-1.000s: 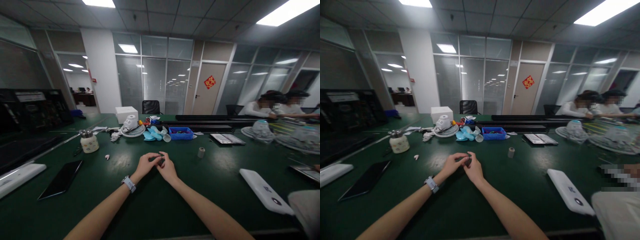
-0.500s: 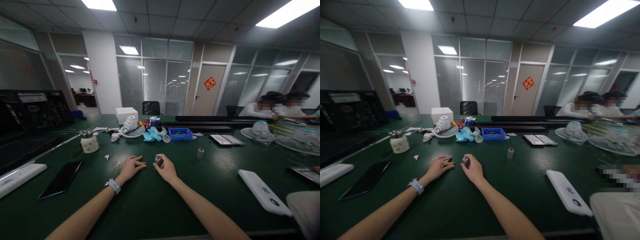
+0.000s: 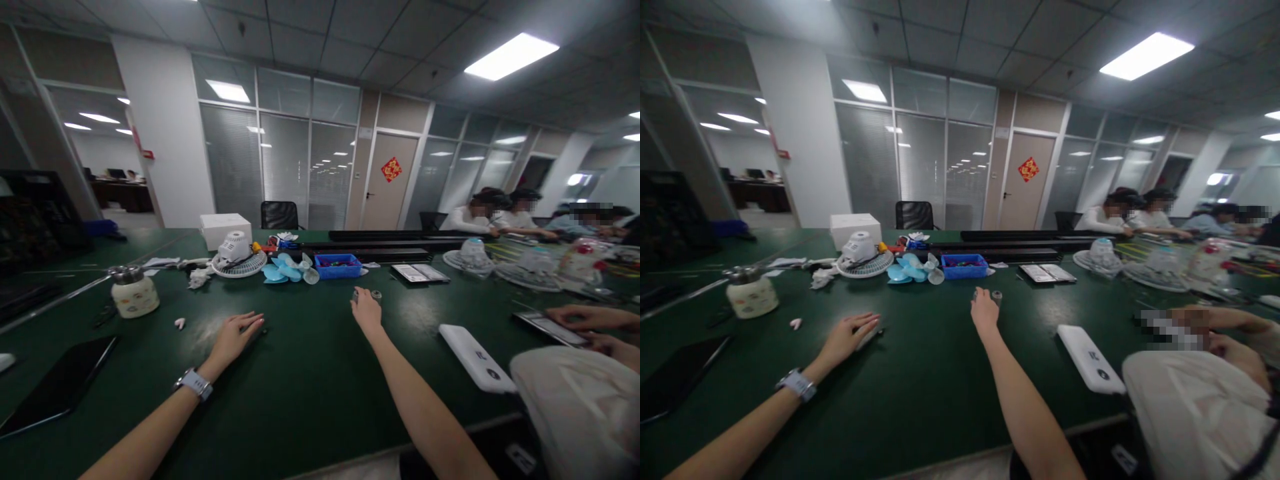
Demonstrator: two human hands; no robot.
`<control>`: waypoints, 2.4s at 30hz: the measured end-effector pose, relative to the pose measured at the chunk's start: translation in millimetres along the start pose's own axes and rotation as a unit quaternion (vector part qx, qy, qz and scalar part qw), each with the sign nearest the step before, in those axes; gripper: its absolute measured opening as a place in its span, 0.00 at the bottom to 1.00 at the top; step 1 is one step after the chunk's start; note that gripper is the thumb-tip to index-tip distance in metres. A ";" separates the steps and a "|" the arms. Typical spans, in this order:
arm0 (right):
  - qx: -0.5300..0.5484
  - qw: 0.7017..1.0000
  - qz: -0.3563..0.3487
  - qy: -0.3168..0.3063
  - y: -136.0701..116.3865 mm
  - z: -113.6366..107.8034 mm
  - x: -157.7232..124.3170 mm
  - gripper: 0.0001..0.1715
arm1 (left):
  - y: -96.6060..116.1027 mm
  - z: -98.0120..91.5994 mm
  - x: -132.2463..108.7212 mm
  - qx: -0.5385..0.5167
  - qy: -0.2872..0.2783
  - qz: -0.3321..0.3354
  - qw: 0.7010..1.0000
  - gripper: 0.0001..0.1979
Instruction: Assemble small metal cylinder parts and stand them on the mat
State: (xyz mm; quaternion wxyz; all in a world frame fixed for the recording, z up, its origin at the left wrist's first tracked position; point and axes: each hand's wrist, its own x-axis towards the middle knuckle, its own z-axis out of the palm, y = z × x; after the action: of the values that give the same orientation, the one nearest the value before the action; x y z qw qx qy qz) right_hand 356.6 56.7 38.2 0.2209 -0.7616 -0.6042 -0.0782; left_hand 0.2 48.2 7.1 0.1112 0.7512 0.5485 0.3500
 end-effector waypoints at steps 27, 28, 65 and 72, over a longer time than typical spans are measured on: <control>0.217 0.954 -0.201 -0.040 -80.1 11.8 -38.6 0.15 | 2.9 -0.8 -0.5 -0.042 0.038 -0.140 0.989 0.28; 0.200 0.966 -0.166 0.012 -56.5 5.0 -28.8 0.15 | 3.9 -1.1 -0.4 -0.041 0.035 -0.141 0.988 0.28; 0.058 0.993 0.028 0.094 41.4 1.0 23.7 0.18 | 10.0 0.5 -2.6 -0.030 0.021 -0.098 0.995 0.24; 0.216 0.975 0.039 0.043 84.0 11.5 35.1 0.32 | 9.0 2.0 -4.4 -0.035 0.023 -0.087 0.995 0.24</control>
State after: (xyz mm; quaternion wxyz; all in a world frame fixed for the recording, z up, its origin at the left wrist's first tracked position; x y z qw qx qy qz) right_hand 444.2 78.2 21.2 0.4090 -0.7148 -0.5664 0.0308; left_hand 7.5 41.3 8.9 0.1550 0.6879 0.6018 0.3750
